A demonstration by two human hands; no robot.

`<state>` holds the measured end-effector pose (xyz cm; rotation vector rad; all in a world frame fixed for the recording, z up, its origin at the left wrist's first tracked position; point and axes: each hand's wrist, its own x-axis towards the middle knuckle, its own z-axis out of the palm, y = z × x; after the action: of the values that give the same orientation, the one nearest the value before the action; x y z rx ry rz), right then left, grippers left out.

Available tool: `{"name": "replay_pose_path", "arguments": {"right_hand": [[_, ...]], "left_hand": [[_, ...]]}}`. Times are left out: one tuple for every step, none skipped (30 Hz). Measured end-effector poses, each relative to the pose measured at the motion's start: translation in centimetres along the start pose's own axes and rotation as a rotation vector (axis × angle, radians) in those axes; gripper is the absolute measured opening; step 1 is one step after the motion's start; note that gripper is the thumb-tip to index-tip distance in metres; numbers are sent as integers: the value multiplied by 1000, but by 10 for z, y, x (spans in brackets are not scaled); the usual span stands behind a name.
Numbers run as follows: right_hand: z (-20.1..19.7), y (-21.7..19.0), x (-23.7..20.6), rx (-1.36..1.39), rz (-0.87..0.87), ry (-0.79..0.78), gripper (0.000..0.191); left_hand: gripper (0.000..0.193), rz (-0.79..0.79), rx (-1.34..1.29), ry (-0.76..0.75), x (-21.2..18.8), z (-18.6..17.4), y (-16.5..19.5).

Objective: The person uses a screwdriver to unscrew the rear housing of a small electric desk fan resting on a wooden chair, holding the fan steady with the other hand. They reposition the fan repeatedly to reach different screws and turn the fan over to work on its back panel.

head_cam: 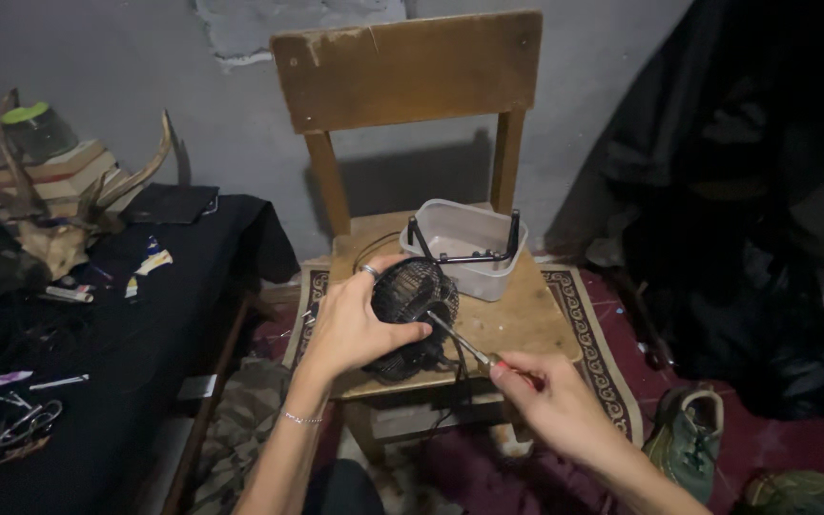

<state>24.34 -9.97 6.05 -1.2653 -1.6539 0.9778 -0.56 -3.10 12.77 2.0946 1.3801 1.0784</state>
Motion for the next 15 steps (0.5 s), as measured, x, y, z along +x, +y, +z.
{"name": "replay_pose_path", "arguments": {"right_hand": [[-2, -7, -1, -191, -29, 14, 24], [-3, -14, -3, -380, -56, 30, 21], [-5, -22, -6, -571, -80, 46, 18], [-4, -30, -8, -729, -77, 45, 22], [-3, -37, -8, -888, -76, 45, 30], [-2, -43, -9, -1047, -77, 41, 39], [-1, -48, -10, -1071, -187, 62, 53], [0, -52, -11, -1095, -295, 88, 67], [-1, -54, -10, -1118, -408, 117, 82], [-4, -54, -8, -1098, -443, 149, 68], [-7, -53, -5, -1078, -480, 178, 54], [-9, -51, -1, -1056, -518, 208, 42], [-12, -48, 4, -1083, -413, 179, 42], [-16, -45, 12, -1105, -312, 149, 46], [-16, -41, 14, -1124, -205, 119, 52]], "left_hand": [[78, -5, 2, 15, 0, 0, 0], [78, -9, 4, 26, 0, -1, 1], [77, -15, 5, 35, 0, 0, 1], [77, -19, 11, 34, 0, 1, 1], [77, -22, 17, 35, 0, 2, 2], [77, -29, 24, 38, 0, 2, 2], [77, -43, 28, 44, -2, 3, 3], [77, -54, 31, 49, -2, 5, 3], [76, -64, 35, 58, -2, 6, 4], [79, -94, 73, 86, -2, 7, 4], [81, -126, 111, 116, -3, 9, 5], [83, -158, 151, 146, -4, 10, 5], [83, -171, 133, 149, -5, 11, 5], [84, -188, 117, 157, -7, 11, 5], [84, -206, 101, 159, -9, 10, 4]]}}
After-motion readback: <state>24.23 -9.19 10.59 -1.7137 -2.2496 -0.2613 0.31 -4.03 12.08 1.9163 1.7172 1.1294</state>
